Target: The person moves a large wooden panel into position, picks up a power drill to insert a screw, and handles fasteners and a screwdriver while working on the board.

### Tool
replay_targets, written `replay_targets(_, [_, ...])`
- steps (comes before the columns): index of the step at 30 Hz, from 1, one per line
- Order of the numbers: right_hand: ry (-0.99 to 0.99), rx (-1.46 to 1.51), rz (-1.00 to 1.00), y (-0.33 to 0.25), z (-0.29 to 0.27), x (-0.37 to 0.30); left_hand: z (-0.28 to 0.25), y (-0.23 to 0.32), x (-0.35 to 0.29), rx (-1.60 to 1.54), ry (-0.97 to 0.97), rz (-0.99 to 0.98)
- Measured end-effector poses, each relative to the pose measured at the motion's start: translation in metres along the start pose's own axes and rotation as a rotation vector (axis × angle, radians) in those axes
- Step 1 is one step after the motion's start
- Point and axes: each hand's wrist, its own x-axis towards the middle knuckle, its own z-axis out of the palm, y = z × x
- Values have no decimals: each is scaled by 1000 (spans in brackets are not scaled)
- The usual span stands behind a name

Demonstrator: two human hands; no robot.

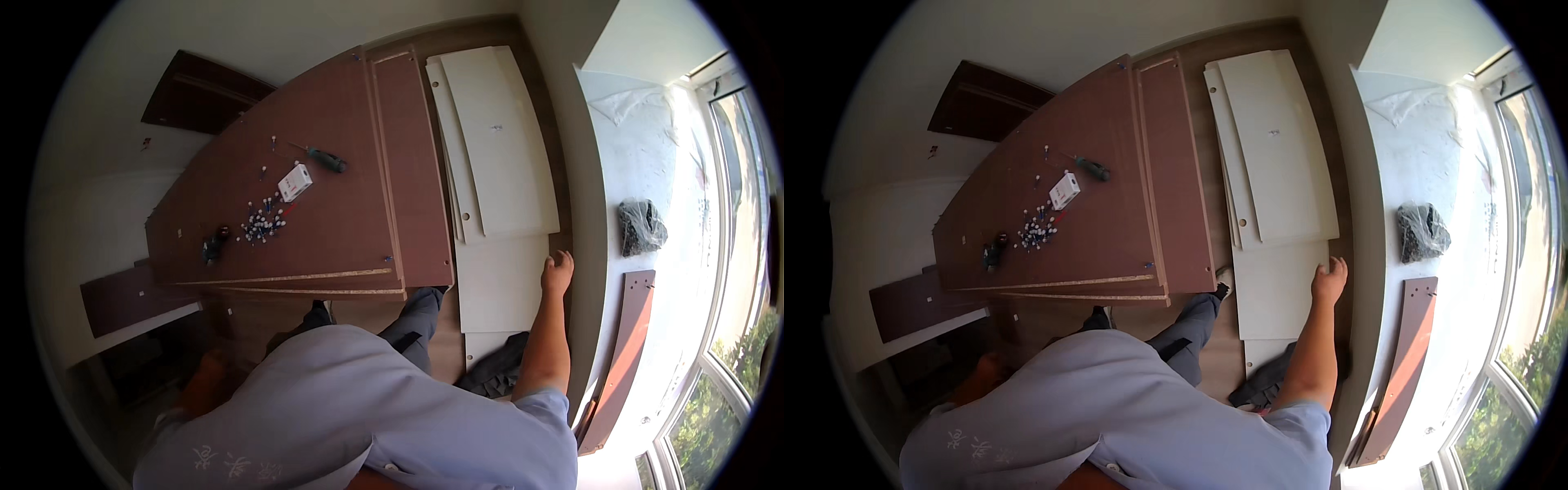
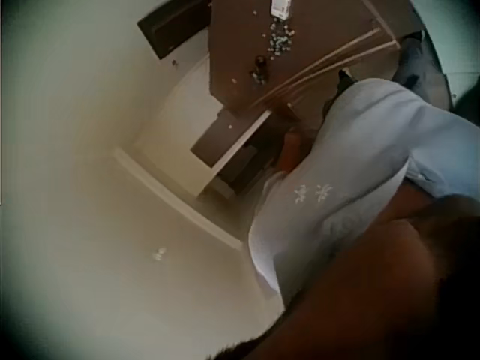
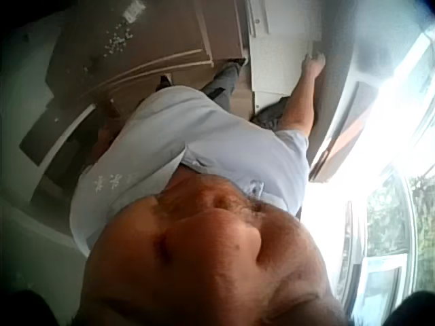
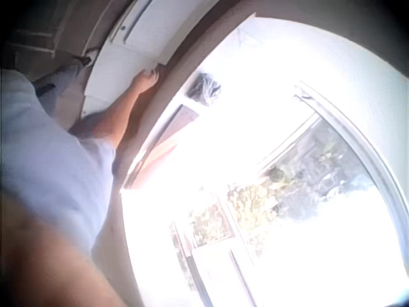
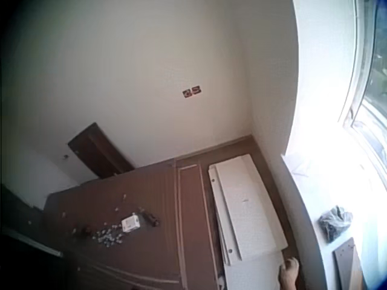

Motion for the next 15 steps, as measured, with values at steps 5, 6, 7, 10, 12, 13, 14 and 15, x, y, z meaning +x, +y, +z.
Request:
replay_targets(5, [-223,399,258,-17,48,-123,10,84,50,-799,-110,-757])
replay_targets(6, [-169,401,241,-27,36,-125,-30,107,82,-974,-139,-900])
replay_targets(7, [-153,423,240,-41,31,-135,-40,108,74,-971,-110,-885])
replay_targets(10, [-65,396,100,-98,4,-125,-34,97,86,-969,33,-795])
replay_targets(12, [-36,395,-96,-147,-14,-98,-13,91,102,-966,193,-748])
replay_targets(13, [-46,370,-189,-188,-30,-90,-10,88,112,-997,245,-693])
replay_targets(14, [-83,341,-257,-223,-39,-81,-12,83,124,-1024,301,-634])
replay_targets(15, [-119,310,-323,-257,-44,-71,-14,81,133,-1049,356,-574])
